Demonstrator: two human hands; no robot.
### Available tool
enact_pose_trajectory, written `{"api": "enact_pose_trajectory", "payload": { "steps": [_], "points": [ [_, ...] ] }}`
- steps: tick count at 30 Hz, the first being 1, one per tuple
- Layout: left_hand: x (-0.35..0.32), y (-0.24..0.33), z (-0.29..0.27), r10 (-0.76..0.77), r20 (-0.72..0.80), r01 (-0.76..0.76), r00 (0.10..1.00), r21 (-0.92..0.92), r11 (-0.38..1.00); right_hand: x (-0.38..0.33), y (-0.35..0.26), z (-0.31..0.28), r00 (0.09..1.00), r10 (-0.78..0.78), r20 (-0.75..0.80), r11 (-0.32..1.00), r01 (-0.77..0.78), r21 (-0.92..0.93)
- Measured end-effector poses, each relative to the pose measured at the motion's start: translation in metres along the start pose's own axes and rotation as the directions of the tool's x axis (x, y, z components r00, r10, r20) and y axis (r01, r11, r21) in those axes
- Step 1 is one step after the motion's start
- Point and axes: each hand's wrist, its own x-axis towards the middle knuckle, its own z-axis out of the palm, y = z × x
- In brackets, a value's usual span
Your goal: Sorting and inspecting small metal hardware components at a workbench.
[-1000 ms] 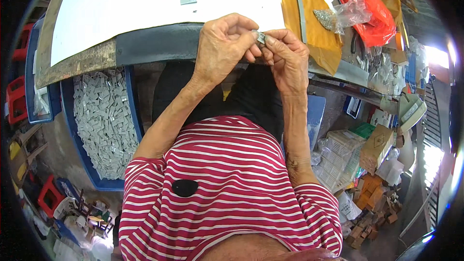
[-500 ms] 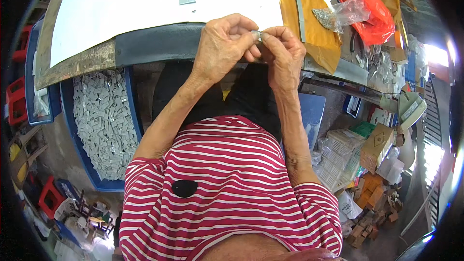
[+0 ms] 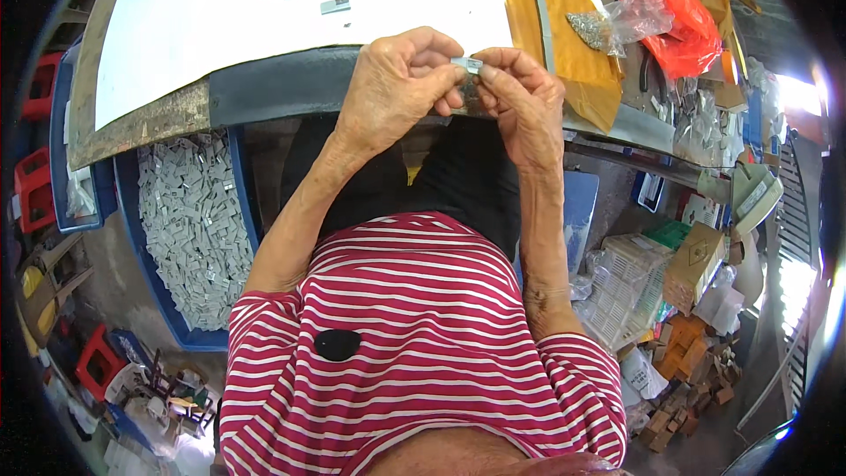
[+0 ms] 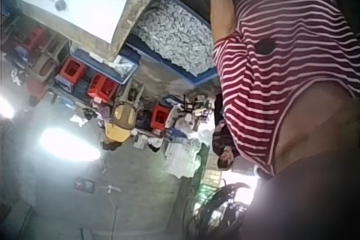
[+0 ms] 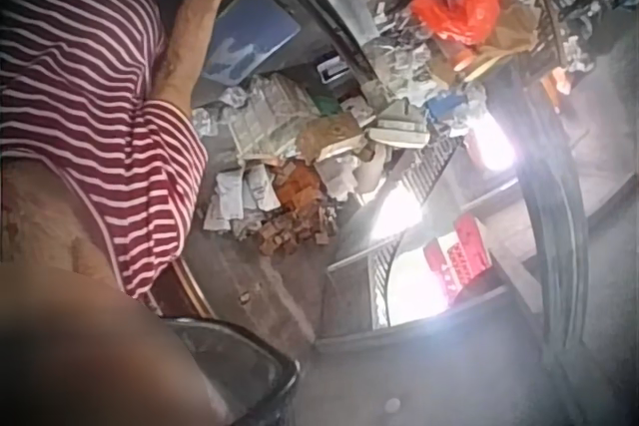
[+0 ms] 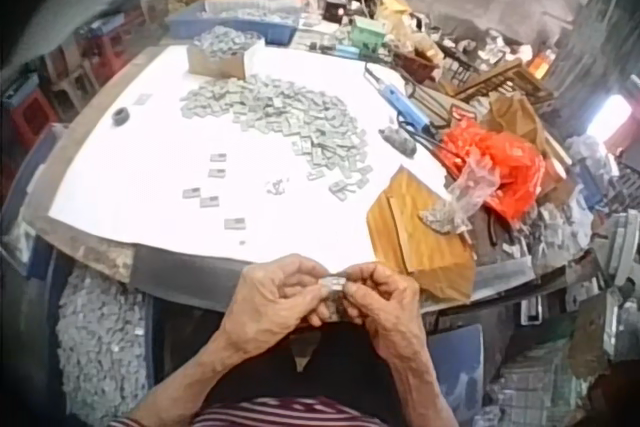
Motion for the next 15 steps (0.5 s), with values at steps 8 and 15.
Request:
{"api": "enact_pose_trajectory", "payload": {
  "steps": [8,15],
  "points": [
    [0.001,0.006,-0.004,0.217,0.04,-0.214,0.975,0.405,0.889,0.009,0.002,0.004,1.0,0.013,-0.009,1.0,-0.013,0.021],
    [0.001,0.006,-0.006,0.385,0.096,-0.37,0.918,0.557,0.744,0.01,0.002,0.005,1.0,0.002,-0.007,0.999,-0.002,-0.053]
  ]
}}
